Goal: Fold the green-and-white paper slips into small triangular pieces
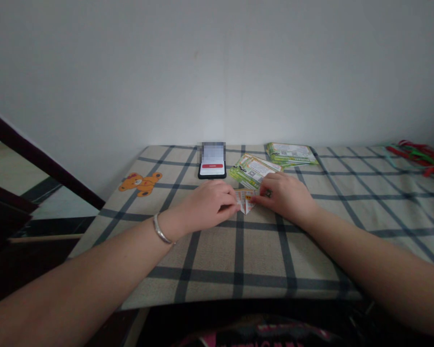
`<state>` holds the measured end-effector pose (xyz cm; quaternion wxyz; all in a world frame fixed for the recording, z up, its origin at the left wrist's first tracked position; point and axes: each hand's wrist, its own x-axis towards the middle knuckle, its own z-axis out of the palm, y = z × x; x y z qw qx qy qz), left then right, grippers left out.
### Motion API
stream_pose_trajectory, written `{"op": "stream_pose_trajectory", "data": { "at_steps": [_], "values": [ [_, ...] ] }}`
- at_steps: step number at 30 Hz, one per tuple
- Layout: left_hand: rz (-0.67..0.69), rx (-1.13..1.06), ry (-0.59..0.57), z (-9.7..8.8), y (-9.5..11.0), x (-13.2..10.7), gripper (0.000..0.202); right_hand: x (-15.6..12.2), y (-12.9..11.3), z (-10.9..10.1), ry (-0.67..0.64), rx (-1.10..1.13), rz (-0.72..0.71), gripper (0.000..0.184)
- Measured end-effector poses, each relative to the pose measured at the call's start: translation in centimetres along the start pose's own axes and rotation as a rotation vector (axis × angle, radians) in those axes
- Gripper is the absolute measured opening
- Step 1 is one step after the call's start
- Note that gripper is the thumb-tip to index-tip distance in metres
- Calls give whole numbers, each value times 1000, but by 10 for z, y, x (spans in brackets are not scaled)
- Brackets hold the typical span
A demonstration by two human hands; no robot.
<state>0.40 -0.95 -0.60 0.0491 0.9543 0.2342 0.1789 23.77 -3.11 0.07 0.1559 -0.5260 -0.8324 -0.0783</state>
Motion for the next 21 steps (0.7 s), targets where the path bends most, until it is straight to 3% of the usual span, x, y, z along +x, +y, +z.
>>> {"op": "stream_pose_trajectory", "data": {
  "at_steps": [6, 11, 15, 21],
  "values": [
    [-67, 134, 27, 0, 1, -1, 25, 1, 2, 3, 19, 16, -45, 24],
    [-149, 298, 17, -5, 5, -3, 27, 2, 4, 8, 24, 133, -210, 12],
    [-188, 383, -1, -9, 8, -3, 29, 1, 4, 10, -29, 205, -367, 19],
    [-196, 410, 28, -5, 6, -3, 31, -3, 2, 4, -63, 239, -375, 23]
  ]
}}
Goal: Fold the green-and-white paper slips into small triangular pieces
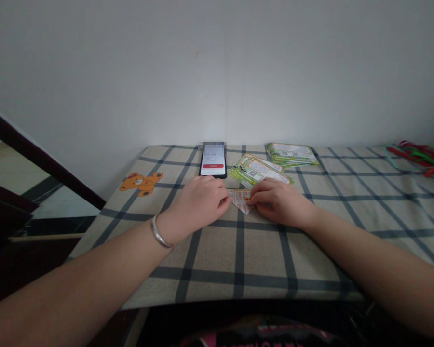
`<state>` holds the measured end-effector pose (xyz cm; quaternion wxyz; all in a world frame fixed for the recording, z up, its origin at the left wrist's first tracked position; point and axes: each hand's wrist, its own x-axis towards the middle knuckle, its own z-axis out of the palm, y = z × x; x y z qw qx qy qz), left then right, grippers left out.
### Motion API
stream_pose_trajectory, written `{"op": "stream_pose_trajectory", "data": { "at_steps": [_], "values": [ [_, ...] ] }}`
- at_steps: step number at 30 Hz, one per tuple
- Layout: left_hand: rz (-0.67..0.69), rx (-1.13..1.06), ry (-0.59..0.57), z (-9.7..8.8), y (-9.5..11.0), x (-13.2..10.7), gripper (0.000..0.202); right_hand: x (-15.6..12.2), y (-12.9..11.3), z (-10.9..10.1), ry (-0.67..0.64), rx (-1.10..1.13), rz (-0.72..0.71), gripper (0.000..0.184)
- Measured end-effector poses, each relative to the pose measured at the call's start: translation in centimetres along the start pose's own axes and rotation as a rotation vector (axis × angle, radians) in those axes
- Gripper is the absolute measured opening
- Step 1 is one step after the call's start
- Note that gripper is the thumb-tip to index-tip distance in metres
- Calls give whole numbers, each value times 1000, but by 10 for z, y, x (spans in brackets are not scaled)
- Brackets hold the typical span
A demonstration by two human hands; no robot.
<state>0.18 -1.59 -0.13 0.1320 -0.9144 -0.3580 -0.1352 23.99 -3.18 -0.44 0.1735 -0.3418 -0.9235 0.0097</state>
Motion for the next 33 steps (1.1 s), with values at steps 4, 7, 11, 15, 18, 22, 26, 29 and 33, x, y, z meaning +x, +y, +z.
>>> {"op": "stream_pose_trajectory", "data": {
  "at_steps": [4, 7, 11, 15, 18, 22, 26, 29, 33],
  "values": [
    [-45, -8, 2, 5, -2, 1, 26, 0, -2, 0, -13, -4, 7, 18],
    [-67, -25, -8, 7, -5, 2, 25, 1, 0, 2, -6, 12, 12, 16],
    [-82, -93, 1, 12, -7, 2, 23, 1, 5, 6, 14, 33, 7, 14],
    [-72, -137, -9, 16, -6, 2, 31, 1, 6, 7, 29, 36, 2, 14],
    [-65, -165, -20, 17, -6, 2, 28, 1, 6, 7, 36, 14, 22, 14],
    [-58, -195, -17, 17, -6, 3, 25, 2, 6, 8, 60, -41, 132, 13],
    [-55, -215, -9, 16, -6, 4, 23, 4, 8, 11, 96, -80, 190, 24],
    [-69, -227, -10, 16, -6, 4, 23, 4, 7, 11, 97, -96, 174, 24],
    [-85, -254, -10, 17, -6, 6, 20, 5, 0, 10, 97, -132, 147, 27]
  ]
}}
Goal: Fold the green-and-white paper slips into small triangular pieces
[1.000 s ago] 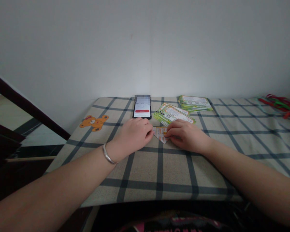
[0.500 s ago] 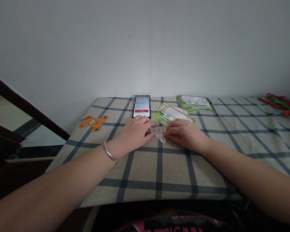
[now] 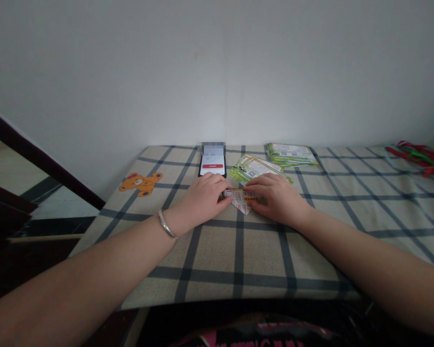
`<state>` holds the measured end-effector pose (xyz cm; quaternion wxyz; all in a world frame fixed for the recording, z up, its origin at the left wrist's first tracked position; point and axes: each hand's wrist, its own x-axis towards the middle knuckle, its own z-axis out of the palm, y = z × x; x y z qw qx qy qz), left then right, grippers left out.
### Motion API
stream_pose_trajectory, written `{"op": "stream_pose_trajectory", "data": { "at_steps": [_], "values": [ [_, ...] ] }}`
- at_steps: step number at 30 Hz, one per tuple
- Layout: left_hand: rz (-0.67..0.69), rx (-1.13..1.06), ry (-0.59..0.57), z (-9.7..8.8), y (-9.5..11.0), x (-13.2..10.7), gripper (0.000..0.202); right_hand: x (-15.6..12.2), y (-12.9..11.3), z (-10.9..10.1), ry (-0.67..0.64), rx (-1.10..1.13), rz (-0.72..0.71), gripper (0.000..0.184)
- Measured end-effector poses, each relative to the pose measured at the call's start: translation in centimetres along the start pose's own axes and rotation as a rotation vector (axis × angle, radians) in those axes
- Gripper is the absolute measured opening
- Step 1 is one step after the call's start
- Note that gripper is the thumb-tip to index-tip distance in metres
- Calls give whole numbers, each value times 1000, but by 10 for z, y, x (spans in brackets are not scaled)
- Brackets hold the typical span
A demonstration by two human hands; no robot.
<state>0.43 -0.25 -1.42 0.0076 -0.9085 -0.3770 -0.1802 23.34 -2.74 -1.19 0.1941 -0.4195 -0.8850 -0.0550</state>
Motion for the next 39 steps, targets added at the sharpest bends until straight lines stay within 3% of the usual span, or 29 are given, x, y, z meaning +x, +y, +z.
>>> {"op": "stream_pose_trajectory", "data": {
  "at_steps": [17, 31, 39],
  "values": [
    [8, -152, 74, 9, -4, 1, 10, 5, 4, 8, 37, 131, 48, 19],
    [-27, -265, 39, 7, -5, 2, 12, 0, 1, 2, 41, 119, 60, 15],
    [-115, -252, 26, 4, -2, 5, 11, 2, 0, 2, 14, 184, 92, 7]
  ]
}}
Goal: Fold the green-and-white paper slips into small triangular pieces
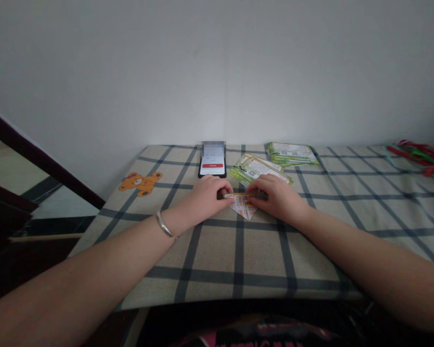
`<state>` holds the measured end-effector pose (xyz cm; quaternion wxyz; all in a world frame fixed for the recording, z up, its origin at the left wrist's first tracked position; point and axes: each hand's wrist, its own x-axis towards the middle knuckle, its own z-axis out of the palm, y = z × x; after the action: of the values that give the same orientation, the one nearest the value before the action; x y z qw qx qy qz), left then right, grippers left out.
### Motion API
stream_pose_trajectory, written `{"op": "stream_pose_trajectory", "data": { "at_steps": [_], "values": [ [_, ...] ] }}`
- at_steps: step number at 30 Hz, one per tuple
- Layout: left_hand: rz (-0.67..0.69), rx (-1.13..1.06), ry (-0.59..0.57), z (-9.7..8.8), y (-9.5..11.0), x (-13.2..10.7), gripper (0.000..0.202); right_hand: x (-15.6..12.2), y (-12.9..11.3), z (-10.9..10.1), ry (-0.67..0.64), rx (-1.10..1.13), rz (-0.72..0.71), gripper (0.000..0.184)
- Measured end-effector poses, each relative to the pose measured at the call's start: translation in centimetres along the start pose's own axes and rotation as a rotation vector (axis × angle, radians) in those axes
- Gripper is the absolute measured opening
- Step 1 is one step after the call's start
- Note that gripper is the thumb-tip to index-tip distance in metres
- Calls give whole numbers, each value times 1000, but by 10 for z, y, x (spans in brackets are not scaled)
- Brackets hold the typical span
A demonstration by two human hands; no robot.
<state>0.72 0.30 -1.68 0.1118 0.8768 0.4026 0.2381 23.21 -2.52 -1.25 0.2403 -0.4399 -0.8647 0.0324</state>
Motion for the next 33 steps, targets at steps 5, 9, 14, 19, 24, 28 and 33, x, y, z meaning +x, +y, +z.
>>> {"op": "stream_pose_trajectory", "data": {
  "at_steps": [5, 9, 14, 19, 24, 28, 33],
  "values": [
    [16, 32, -5, 0, -4, 1, 9, 0, 1, 0, -6, 23, 24, 6],
    [107, 115, 28, -1, -3, -2, 7, 0, 0, 0, -20, 26, 44, 4],
    [213, 215, 130, -5, 3, -6, 7, -1, -1, 1, 10, -37, 105, 7],
    [347, 230, 1, -6, 8, -9, 15, -1, -4, 0, 41, -46, 186, 2],
    [369, 266, -87, -5, 9, -10, 14, -3, -8, -3, -2, -2, 181, 3],
    [366, 280, -84, -4, 8, -9, 14, -7, -5, -4, -15, 71, 45, 10],
    [407, 285, -70, -5, 5, -8, 17, -9, -2, -6, -60, 91, -135, 18]
  ]
}}
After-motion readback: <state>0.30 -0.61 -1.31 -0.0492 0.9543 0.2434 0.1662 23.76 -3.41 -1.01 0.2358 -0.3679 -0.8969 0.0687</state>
